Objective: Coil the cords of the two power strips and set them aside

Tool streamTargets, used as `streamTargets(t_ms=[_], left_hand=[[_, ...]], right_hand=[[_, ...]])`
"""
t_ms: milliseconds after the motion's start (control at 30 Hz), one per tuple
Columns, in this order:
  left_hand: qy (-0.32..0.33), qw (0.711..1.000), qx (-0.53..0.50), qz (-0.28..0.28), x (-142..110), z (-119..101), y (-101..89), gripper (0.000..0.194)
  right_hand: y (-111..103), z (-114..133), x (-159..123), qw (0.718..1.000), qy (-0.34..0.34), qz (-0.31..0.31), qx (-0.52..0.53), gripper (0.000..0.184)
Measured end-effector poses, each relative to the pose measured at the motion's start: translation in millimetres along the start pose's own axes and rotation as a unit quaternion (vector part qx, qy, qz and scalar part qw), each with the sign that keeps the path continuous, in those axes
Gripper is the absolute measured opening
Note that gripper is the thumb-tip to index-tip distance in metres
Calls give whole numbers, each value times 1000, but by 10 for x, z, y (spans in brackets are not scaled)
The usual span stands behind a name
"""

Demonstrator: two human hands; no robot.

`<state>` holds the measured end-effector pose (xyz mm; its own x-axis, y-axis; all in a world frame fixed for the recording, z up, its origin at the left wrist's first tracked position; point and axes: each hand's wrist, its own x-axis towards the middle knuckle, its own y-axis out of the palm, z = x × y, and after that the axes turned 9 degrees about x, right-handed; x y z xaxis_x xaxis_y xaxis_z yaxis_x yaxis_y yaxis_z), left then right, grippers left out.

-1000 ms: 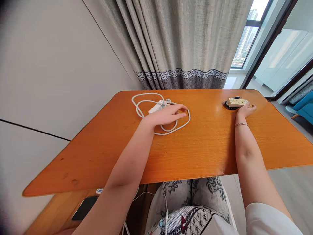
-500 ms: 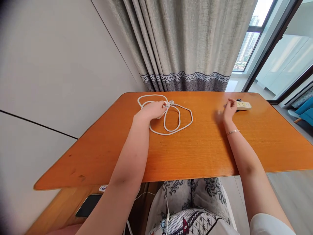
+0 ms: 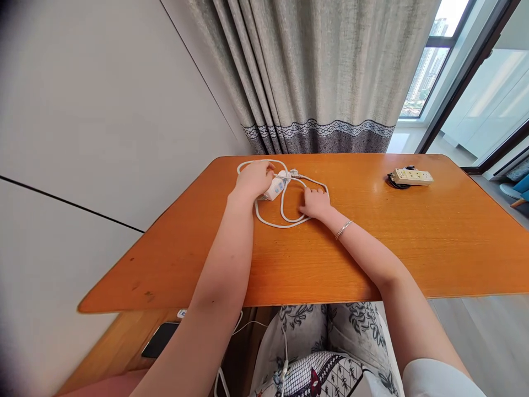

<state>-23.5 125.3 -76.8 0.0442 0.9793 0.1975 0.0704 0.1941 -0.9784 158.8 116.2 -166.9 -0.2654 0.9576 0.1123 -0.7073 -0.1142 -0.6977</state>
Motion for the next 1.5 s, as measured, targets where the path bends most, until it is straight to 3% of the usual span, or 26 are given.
streamTargets(t_ms=[167, 300, 433, 567, 700, 800, 900, 1000, 1133, 1267, 1367, 1500], left_hand=[[-26, 999, 22, 29, 11, 78, 33, 40], [-30, 996, 39, 69, -1, 77, 56, 53], [-35, 999, 24, 16, -30, 32, 17, 61], [-48, 999, -13, -11, -39, -4, -70, 40], [-9, 983, -185, -12, -76, -48, -208, 26], [61, 941, -332, 17, -167, -122, -345, 20], [115, 892, -435, 51, -288, -211, -475, 21], [156, 857, -489, 55, -383, -292, -562, 24], [200, 806, -557, 12, -431, -389, -591, 32], [185, 764, -615, -61, -442, -471, -589, 31], [169, 756, -627, -87, -486, -506, -625, 27], [202, 765, -609, -57, -624, -555, -712, 30]], right_hand=[[-125, -32, 17, 999, 1, -24, 24, 51], [-486, -46, 62, 988, -45, -123, 83, 49], [-881, -2, 31, 916, -205, -271, 213, 26], [-1228, 102, -158, 871, -285, -351, 192, 18], [-1580, 129, -354, 877, -226, -403, 134, 17], [-1806, 62, -431, 893, -128, -426, 73, 14], [-1943, -29, -454, 892, -38, -449, 39, 29], [-1981, -70, -466, 904, 10, -426, 23, 36], [-1879, 16, -513, 960, 26, -278, 12, 33], [-1620, 210, -563, 984, -16, -172, -37, 74], [-1420, 386, -604, 978, -111, -174, -29, 75], [-1302, 626, -709, 925, -241, -293, -15, 67]])
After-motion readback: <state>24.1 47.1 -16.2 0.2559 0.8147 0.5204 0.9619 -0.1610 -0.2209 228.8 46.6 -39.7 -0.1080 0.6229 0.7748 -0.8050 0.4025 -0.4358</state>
